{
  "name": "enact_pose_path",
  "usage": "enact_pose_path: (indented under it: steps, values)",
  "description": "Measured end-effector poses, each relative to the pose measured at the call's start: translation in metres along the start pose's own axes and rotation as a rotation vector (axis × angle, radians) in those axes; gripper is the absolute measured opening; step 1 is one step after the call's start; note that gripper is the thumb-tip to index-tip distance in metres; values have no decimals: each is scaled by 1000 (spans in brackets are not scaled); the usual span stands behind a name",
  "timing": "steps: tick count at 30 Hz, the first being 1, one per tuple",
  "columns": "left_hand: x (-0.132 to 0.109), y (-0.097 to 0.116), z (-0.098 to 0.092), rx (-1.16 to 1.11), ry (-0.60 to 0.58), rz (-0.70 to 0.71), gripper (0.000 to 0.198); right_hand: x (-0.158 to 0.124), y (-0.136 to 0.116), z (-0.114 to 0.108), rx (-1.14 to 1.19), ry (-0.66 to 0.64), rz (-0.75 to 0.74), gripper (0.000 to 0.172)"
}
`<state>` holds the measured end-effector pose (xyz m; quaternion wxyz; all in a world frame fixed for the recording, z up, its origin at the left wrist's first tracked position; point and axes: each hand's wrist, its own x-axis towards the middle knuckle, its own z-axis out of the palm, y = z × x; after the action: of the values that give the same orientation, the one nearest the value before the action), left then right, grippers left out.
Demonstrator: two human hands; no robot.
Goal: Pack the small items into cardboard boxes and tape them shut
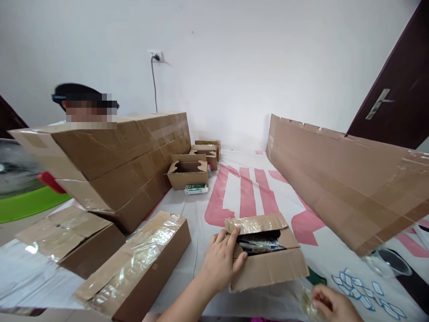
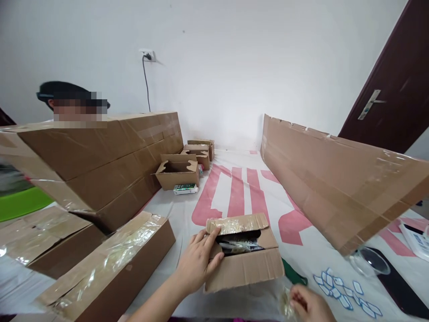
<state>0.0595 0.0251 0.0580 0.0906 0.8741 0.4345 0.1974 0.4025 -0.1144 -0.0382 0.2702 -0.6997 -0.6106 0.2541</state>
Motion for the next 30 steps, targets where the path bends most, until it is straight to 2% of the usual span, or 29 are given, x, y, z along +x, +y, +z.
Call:
enact_pose_path:
  steps: [3, 5, 6, 9, 11, 13, 15, 17, 19, 22, 25, 27, 30]
  values:
    - [4, 5, 1, -25, -20, 9, 62, -15, 17, 25, -251, 173, -76, 17]
    - [2, 5, 3, -38, -8, 16, 64, -17, 14, 26, -368, 274, -92, 19]
    - [1, 4, 4, -44, 9, 27, 64, -16, 11, 23, -391, 275, -91, 18]
    - [-5, -1, 6, -66, 108, 103, 51, -9, -5, 8, -338, 202, -94, 5]
    - [-5, -6, 1, -64, 139, 152, 36, -2, -21, -7, -283, 261, -90, 17]
    - [1, -10, -9, -46, 76, 172, 33, 8, -43, -25, -226, 376, -113, 22]
    - [12, -12, -22, -23, -55, 176, 53, 20, -73, -42, -170, 432, -208, 22]
    - [25, -14, -32, 1, -171, 157, 83, 35, -109, -53, -125, 366, -343, 20]
    - [37, -15, -37, 22, -256, 117, 104, 51, -145, -54, -108, 166, -491, 18]
    - [46, -15, -39, 16, -329, 70, 108, 79, -185, -39, -244, -104, -556, 13]
    - [46, -15, -38, -37, -343, 54, 101, 103, -203, -21, -552, -238, -455, 24]
    - [44, -14, -40, -81, -376, 34, 109, 113, -206, -14, -680, -269, -418, 29]
    - [41, -12, -43, -128, -448, 33, 129, 119, -206, -9, -738, -271, -463, 16]
